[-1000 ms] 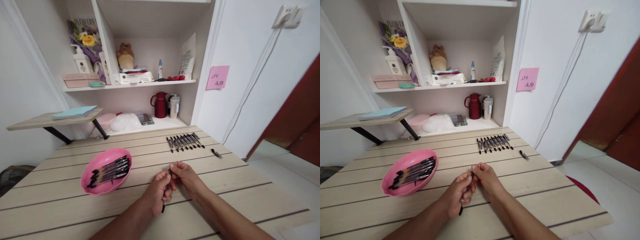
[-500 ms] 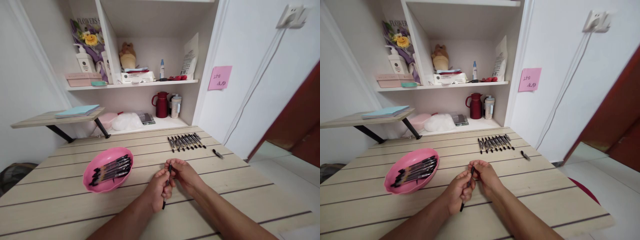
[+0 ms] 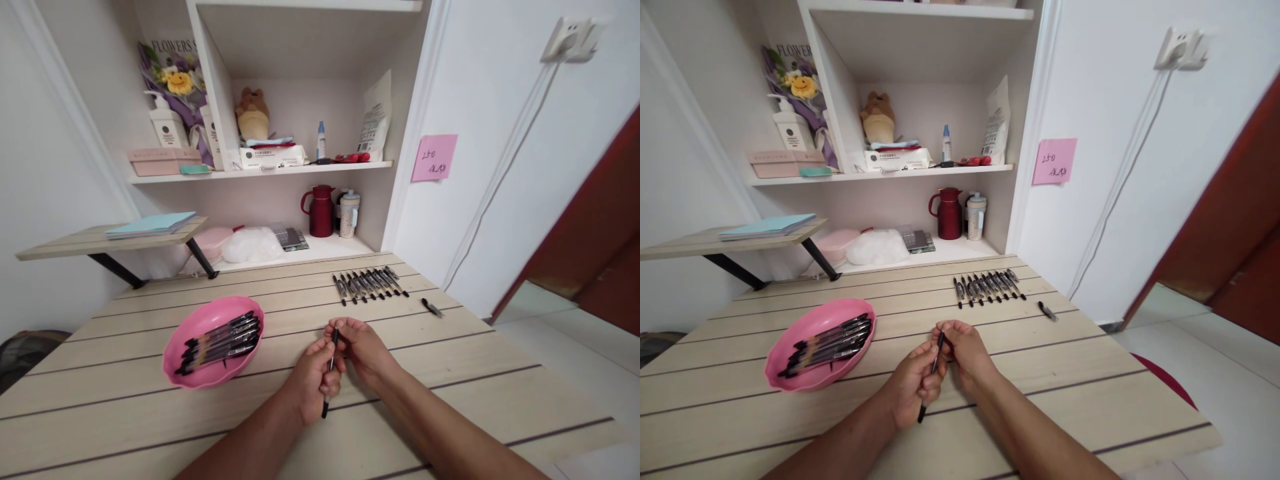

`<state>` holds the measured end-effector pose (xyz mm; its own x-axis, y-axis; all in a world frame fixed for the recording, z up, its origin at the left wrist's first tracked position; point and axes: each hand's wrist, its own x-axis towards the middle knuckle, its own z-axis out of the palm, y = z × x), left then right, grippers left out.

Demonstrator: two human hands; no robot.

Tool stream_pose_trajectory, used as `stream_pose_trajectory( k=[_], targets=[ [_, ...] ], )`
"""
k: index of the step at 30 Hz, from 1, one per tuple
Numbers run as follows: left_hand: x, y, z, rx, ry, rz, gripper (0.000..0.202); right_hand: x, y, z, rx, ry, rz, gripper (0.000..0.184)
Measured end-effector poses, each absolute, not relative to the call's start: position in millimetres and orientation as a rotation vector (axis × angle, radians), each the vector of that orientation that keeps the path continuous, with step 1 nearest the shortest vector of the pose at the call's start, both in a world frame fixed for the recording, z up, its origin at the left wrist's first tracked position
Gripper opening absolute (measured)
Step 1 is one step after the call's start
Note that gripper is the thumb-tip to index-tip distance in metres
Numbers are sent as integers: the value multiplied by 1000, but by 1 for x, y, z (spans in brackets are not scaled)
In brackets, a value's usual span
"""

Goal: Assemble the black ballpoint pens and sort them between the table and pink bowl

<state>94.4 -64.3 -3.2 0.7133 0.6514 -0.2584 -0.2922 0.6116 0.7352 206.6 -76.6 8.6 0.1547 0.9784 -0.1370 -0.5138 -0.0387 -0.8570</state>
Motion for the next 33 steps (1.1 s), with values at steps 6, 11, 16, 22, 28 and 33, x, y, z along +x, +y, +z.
stream_pose_trajectory(
  k=[6,11,16,22,28,33],
  targets=[
    [93,-64,-4,738,548,569,23,214,-68,11,-890,-533,1284,21],
    [93,-66,-3,807,546,504,24,248,-70,15,-1031,-567,1105,27],
    [92,-66,-3,827,530,478,26,281,-76,12,-1098,-543,1031,22],
    [92,-67,0,820,535,505,26,282,-81,10,-1108,-569,1146,18],
    [91,-66,-1,783,565,551,23,286,-89,6,-1222,-612,1129,22],
    [90,-64,0,764,566,535,20,343,-108,-14,-1451,-659,882,22]
  ],
)
